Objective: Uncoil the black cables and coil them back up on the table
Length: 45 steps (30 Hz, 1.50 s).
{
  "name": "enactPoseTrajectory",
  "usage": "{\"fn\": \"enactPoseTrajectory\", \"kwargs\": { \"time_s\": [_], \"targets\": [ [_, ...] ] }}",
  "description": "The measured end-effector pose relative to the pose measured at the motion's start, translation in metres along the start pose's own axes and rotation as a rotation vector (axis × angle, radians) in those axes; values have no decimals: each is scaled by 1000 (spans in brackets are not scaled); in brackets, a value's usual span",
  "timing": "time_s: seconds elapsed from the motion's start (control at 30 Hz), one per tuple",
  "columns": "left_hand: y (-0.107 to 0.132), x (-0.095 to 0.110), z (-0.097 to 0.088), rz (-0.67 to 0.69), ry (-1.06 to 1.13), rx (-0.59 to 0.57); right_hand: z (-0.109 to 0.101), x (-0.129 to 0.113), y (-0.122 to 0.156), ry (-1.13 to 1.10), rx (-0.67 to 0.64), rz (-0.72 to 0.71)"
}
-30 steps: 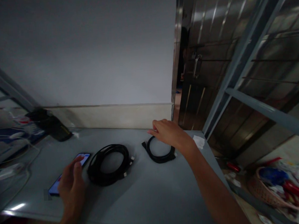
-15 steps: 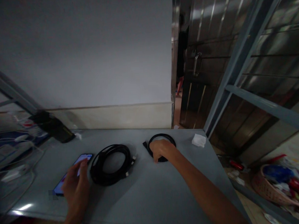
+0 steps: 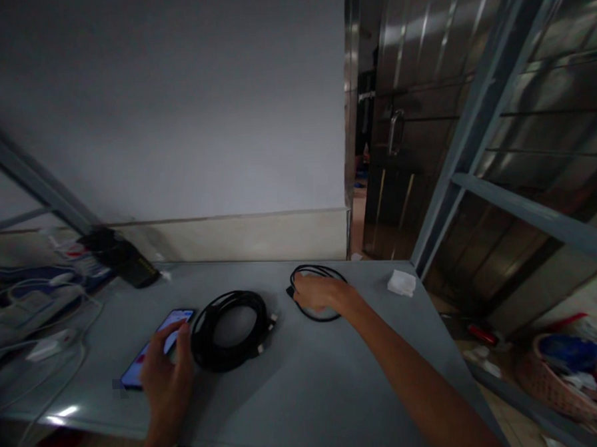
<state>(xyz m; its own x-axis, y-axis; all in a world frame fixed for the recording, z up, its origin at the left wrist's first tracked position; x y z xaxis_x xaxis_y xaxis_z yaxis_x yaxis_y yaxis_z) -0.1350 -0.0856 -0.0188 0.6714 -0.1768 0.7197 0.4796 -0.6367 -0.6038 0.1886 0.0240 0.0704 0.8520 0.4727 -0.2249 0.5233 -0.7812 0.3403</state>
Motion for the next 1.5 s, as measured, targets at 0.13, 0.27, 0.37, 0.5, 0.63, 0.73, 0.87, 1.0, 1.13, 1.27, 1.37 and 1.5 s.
{"fn": "enactPoseTrajectory", "kwargs": {
  "time_s": [0.13,0.27,0.37,0.5,0.63,0.73,0.87,1.0,1.13,1.27,1.37,1.5],
  "targets": [
    [0,5,-2,88,1,5,-11,5,6,-5,209,-5],
    [17,23,2,271,101,-34,-29,11,20,-83,418,20],
    [49,51,24,290,245,-232,-42,15,32,-174,559,41],
    [94,99,80,73,383,-708,-53,20,41,-215,671,53],
    [105,130,126,-40,392,-708,-63,27,48,-307,833,37],
    [100,133,146,-56,422,-645,-71,29,59,-444,976,-28],
    [97,120,162,-356,666,-520,-78,26,73,-622,1115,-117],
    [95,108,168,-536,878,-326,-80,21,85,-710,1166,-160],
    [84,107,165,-583,976,-138,-80,20,90,-800,1068,-229],
    [66,116,157,-806,1114,-99,-82,29,92,-927,1074,-237],
    [52,127,142,-909,1212,-165,-89,40,101,-986,1293,-187],
    [34,135,108,-846,1195,-188,-99,62,123,-996,1696,-119]
  ]
}}
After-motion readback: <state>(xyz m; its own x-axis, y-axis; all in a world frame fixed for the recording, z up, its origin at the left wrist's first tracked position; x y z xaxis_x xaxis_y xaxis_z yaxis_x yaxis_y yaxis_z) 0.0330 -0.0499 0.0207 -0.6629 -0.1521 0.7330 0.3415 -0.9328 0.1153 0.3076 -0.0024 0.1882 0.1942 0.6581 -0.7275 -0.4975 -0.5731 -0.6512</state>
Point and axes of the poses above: each hand's wrist, its own y-axis away from the middle knuckle, its own z-axis out of the palm, x = y × z, the point moved 2 cm from there along -y, towards the middle knuckle, and after that the axes turned 4 degrees about y, right-handed, at the moved point
